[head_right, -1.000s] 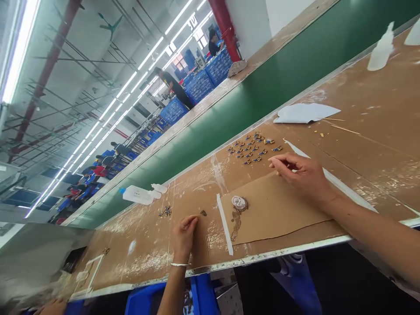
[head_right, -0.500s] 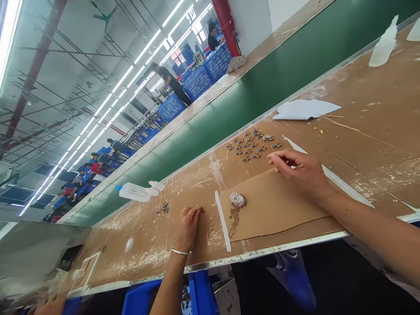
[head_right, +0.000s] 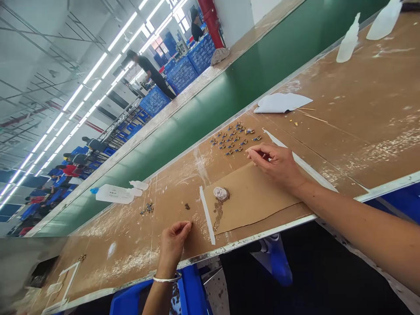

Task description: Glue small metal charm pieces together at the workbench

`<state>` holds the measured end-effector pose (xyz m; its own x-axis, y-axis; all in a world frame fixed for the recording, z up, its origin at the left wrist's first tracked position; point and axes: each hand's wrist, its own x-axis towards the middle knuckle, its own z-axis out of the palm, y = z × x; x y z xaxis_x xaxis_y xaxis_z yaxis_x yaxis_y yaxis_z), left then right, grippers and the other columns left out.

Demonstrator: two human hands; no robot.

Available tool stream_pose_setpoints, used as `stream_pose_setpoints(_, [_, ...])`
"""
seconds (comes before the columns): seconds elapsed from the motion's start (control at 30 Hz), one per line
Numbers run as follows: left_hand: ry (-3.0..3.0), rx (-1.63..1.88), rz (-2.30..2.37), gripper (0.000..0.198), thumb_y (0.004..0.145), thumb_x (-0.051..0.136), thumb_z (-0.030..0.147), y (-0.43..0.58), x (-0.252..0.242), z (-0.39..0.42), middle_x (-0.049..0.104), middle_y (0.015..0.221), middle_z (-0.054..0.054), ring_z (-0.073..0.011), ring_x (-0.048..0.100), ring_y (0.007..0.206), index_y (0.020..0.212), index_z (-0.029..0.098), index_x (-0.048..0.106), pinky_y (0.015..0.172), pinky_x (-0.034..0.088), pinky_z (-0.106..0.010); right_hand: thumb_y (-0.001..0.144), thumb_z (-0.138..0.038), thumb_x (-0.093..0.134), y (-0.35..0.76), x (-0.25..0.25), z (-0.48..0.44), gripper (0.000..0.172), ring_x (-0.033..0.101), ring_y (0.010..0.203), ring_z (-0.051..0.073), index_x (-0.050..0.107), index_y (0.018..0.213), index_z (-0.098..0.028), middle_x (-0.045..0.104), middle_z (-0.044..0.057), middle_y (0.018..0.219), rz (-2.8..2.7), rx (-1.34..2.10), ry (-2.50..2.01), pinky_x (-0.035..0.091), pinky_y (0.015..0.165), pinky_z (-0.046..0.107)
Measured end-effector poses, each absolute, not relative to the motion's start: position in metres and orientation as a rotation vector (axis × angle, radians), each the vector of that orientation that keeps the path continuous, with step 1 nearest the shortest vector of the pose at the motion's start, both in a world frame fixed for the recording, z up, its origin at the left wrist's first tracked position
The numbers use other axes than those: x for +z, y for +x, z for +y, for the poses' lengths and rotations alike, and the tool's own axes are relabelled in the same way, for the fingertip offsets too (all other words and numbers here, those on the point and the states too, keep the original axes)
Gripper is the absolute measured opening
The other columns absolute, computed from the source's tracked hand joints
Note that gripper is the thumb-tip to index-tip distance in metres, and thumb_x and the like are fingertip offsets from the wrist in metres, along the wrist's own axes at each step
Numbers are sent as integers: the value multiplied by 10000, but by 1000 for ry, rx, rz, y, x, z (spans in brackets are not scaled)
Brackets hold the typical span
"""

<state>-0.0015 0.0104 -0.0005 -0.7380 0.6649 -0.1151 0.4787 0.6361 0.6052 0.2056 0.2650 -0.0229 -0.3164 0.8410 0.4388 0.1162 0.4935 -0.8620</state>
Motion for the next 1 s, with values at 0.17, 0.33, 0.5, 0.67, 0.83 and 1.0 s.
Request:
stream_pose_setpoints(0.17, [857, 730, 2550, 291, 674, 560, 410, -5, 2, 14, 639, 552, -33, -146, 525, 511, 623, 157, 694, 500, 343, -244, 829, -336, 526, 206, -24, 266, 233, 522, 566, 88, 653, 762, -153, 655, 37, 748, -1761, 903, -804, 439, 552, 219])
stream_pose_setpoints(0.33, [865, 724, 2589, 246, 674, 566, 369, -7, 6, 12, 652, 573, -38, -167, 553, 550, 643, 169, 706, 543, 384, -266, 829, -334, 530, 207, -24, 266, 235, 519, 560, 84, 654, 769, -144, 654, 42, 747, -1769, 915, -788, 444, 554, 221])
stream_pose_setpoints(0.5, [904, 787, 2611, 251, 720, 556, 374, 3, -1, -2, 693, 766, -47, -186, 607, 691, 797, 210, 730, 670, 450, -306, 828, -352, 529, 206, -27, 266, 250, 534, 556, 82, 650, 760, -144, 660, 45, 763, -1743, 929, -798, 450, 552, 221])
stream_pose_setpoints(0.67, [1098, 963, 2628, 240, 782, 538, 335, 16, -15, -16, 656, 826, -46, -158, 599, 750, 897, 223, 717, 698, 461, -284, 824, -378, 533, 203, -31, 267, 259, 539, 546, 83, 647, 761, -154, 657, 36, 755, -1725, 937, -792, 460, 547, 228])
stream_pose_setpoints(0.83, [1193, 1016, 2639, 230, 809, 528, 299, 23, -24, -19, 644, 852, -43, -155, 593, 791, 940, 234, 705, 724, 459, -284, 820, -406, 528, 203, -35, 268, 272, 537, 554, 89, 649, 767, -168, 656, 27, 750, -1727, 938, -799, 471, 552, 236])
stream_pose_setpoints(1.0, [1099, 958, 2766, 252, 803, 524, 328, 9, -23, -25, 660, 892, -46, -166, 608, 831, 953, 230, 701, 750, 460, -279, 810, -391, 536, 204, -31, 266, 260, 541, 561, 88, 650, 769, -161, 662, 42, 763, -1741, 935, -821, 458, 557, 228])
